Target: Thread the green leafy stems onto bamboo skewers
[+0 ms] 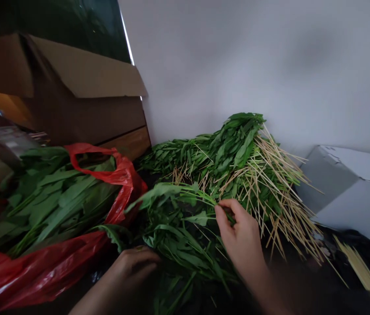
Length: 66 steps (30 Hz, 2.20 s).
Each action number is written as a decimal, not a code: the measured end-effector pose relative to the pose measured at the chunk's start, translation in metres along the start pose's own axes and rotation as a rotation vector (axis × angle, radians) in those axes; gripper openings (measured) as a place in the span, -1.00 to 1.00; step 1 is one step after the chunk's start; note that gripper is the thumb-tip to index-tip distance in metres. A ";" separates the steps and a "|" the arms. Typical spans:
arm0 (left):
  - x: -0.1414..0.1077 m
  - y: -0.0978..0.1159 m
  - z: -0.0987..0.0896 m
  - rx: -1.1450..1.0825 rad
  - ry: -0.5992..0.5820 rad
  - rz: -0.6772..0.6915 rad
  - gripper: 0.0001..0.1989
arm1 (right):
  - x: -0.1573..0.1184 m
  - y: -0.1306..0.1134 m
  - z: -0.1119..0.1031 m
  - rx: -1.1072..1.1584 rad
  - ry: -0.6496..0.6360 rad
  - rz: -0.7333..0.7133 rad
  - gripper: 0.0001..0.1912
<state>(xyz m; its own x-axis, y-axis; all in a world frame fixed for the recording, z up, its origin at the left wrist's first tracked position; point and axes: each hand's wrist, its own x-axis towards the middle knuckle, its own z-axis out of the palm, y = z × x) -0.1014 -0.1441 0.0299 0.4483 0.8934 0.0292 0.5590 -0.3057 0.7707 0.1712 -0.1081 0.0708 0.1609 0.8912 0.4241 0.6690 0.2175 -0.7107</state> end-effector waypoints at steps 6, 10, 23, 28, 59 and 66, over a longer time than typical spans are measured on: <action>0.018 0.016 -0.029 0.035 0.206 0.076 -0.77 | 0.035 0.013 0.000 0.088 -0.253 0.044 -0.70; 0.034 0.031 -0.044 0.061 0.377 0.148 -0.79 | 0.038 0.019 -0.003 0.112 -0.300 0.037 -0.70; 0.089 0.036 -0.018 0.372 0.640 0.344 -0.83 | 0.039 0.015 -0.017 0.076 -0.302 -0.079 -0.70; 0.091 0.034 -0.011 0.400 0.645 0.317 -0.85 | 0.040 0.011 -0.019 0.085 -0.328 -0.090 -0.70; 0.097 0.041 -0.015 -0.024 0.041 0.132 -0.71 | 0.044 0.019 -0.019 0.126 -0.380 -0.002 -0.79; 0.104 0.044 0.008 0.507 0.318 0.170 -0.82 | 0.039 0.007 -0.019 0.031 -0.383 -0.049 -0.79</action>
<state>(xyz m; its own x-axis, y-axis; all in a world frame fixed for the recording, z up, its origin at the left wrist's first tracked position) -0.0243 -0.0674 0.0621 0.3744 0.8488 0.3734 0.7948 -0.5012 0.3423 0.1966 -0.0791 0.0931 -0.1575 0.9624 0.2213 0.6461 0.2699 -0.7140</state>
